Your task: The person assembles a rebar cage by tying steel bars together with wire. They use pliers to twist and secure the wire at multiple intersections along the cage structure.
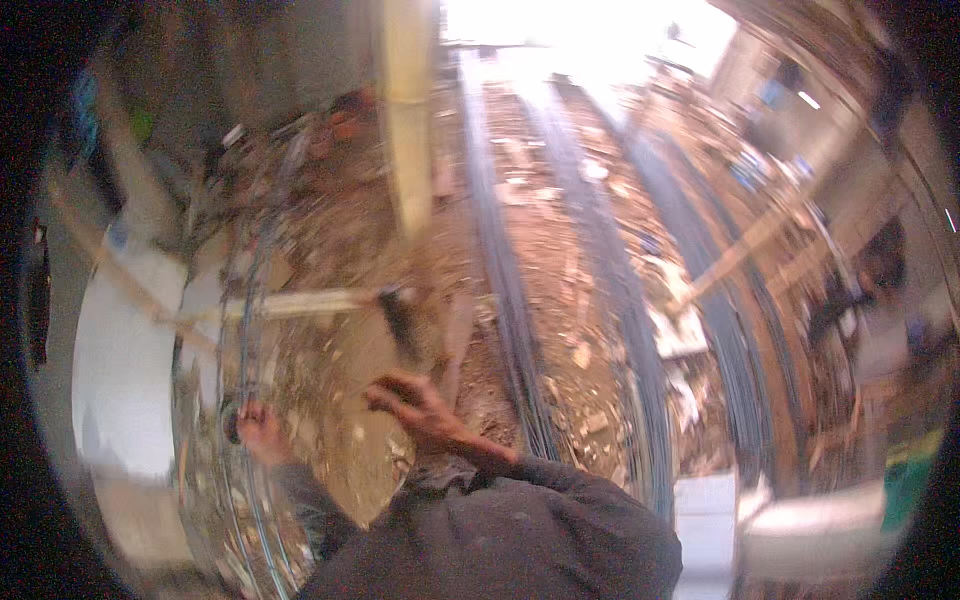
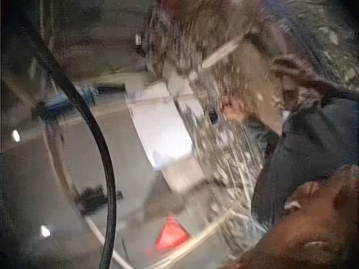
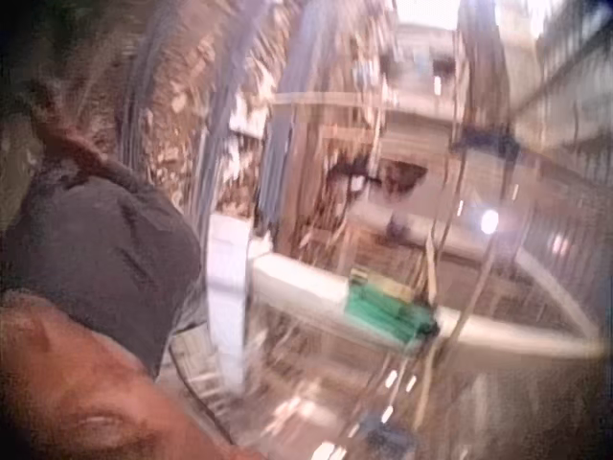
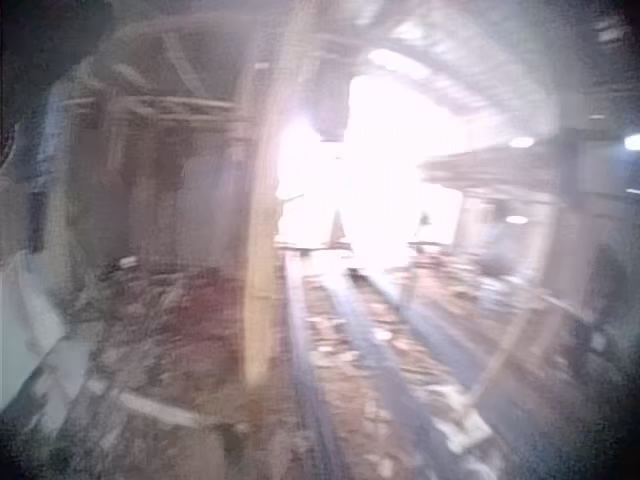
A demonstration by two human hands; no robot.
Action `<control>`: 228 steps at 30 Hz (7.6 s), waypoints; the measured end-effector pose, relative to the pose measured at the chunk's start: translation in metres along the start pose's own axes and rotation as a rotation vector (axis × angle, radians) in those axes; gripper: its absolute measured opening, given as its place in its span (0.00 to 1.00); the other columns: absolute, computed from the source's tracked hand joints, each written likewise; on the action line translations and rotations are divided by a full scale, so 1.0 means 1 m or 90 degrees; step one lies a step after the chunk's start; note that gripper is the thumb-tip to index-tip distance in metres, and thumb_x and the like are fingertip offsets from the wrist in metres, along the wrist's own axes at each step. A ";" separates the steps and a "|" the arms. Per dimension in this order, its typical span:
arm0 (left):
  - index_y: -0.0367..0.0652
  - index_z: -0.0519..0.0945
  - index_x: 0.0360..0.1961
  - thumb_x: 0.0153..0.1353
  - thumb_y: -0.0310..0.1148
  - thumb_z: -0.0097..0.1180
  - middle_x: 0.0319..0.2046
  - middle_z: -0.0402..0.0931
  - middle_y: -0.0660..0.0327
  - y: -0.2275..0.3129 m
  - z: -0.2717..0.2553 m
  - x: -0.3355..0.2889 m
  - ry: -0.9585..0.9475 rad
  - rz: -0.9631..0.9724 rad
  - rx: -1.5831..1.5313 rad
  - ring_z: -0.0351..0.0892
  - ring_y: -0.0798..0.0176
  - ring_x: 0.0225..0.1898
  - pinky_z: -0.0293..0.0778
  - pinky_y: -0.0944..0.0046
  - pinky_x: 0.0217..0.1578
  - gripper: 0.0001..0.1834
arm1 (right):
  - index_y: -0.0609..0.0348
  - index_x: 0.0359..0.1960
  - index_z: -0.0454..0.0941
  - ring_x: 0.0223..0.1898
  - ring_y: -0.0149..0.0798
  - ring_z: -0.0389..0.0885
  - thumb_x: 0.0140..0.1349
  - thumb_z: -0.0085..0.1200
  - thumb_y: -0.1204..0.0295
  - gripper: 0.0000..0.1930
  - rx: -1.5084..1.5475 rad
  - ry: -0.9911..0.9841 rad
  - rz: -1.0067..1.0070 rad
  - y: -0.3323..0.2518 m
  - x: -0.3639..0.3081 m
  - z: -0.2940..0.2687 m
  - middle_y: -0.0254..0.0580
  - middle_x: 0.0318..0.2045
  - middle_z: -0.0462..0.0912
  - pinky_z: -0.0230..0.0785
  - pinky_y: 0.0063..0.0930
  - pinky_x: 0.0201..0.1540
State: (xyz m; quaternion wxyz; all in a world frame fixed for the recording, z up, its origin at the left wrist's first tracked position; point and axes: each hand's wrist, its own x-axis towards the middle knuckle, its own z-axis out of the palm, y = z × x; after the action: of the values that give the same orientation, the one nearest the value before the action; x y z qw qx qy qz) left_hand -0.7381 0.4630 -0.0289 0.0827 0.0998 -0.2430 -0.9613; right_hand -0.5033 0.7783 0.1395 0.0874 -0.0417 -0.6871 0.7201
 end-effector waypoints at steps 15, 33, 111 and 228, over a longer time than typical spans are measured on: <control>0.38 0.79 0.56 0.75 0.67 0.45 0.44 0.83 0.52 -0.093 0.016 -0.175 -0.262 -0.977 0.328 0.81 0.49 0.46 0.78 0.44 0.53 0.38 | 0.57 0.44 0.74 0.33 0.58 0.83 0.74 0.53 0.50 0.20 -0.528 0.420 -0.119 0.030 -0.052 -0.035 0.51 0.30 0.80 0.73 0.49 0.35; 0.50 0.75 0.31 0.73 0.41 0.56 0.24 0.70 0.67 -0.072 0.084 -0.070 -0.095 -0.249 0.101 0.68 0.66 0.24 0.68 0.66 0.28 0.13 | 0.49 0.40 0.81 0.36 0.55 0.84 0.67 0.60 0.62 0.07 -0.493 0.177 -0.130 0.089 -0.097 -0.015 0.46 0.32 0.83 0.74 0.45 0.37; 0.48 0.70 0.71 0.73 0.47 0.61 0.56 0.78 0.66 0.011 -0.017 -0.244 0.311 0.073 0.555 0.68 0.72 0.38 0.65 0.67 0.34 0.31 | 0.67 0.55 0.85 0.40 0.33 0.87 0.74 0.60 0.58 0.21 -0.074 0.415 0.101 0.227 0.211 -0.128 0.47 0.40 0.90 0.78 0.30 0.40; 0.44 0.83 0.61 0.68 0.30 0.58 0.63 0.81 0.50 -0.302 0.132 -0.010 -0.711 0.185 0.797 0.86 0.44 0.56 0.82 0.53 0.55 0.21 | 0.61 0.53 0.81 0.42 0.32 0.83 0.68 0.69 0.59 0.21 -0.037 0.177 0.106 0.148 0.233 -0.120 0.37 0.44 0.86 0.77 0.30 0.45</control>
State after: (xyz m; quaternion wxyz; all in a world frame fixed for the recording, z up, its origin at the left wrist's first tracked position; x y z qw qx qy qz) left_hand -0.7922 0.7865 -0.0599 0.0032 -0.3938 -0.7454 -0.5378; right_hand -0.7209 0.9330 -0.0007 0.1206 -0.2001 -0.6831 0.6919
